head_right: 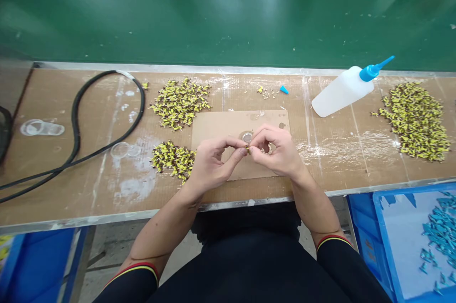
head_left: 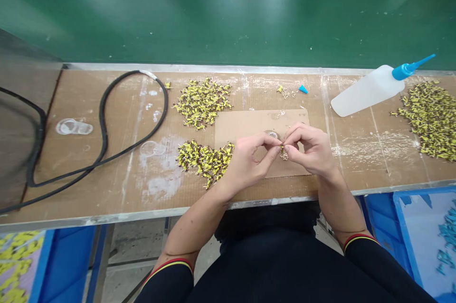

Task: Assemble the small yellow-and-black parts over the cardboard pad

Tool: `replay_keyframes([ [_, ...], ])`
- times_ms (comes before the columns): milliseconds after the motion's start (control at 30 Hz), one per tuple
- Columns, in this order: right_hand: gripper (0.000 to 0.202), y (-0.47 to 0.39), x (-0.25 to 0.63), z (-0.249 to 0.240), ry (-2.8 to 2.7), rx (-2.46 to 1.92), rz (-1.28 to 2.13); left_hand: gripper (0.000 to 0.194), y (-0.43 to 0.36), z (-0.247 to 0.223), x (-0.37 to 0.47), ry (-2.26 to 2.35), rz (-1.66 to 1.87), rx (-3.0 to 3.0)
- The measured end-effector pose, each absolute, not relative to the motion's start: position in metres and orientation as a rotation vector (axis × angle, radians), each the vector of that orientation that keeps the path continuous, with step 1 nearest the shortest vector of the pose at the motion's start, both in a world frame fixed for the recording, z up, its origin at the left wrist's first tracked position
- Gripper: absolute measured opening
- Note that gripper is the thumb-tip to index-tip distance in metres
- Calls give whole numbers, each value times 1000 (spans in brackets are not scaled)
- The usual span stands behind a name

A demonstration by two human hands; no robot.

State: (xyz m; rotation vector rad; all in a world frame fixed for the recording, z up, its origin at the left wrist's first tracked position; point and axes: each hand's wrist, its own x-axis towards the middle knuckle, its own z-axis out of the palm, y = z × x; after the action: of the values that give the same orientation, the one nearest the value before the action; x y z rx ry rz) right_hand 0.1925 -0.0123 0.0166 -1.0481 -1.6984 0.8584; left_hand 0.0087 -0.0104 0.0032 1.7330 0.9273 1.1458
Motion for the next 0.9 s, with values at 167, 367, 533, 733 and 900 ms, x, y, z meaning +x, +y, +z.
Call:
replay_keyframes([
  [167, 15, -11, 193, 17, -1633, -1075, 1011, 5, -10, 4, 10, 946, 1160, 1788],
  [367, 11, -10, 193, 9, -1506, -963, 1091, 10, -13, -1, 15, 956, 1218, 1602],
  [533, 10, -10, 193, 8, -1476, -937, 1130, 10, -14, -2, 16, 948, 1242, 1574],
  [733, 17, -10, 194, 12, -1438, -1016, 1241, 8, -13, 2, 15, 937, 1254, 1659],
  [900, 19, -10, 195, 12, -1431, -1011, 1276, 5, -12, 5, 13, 955, 1288, 1800],
])
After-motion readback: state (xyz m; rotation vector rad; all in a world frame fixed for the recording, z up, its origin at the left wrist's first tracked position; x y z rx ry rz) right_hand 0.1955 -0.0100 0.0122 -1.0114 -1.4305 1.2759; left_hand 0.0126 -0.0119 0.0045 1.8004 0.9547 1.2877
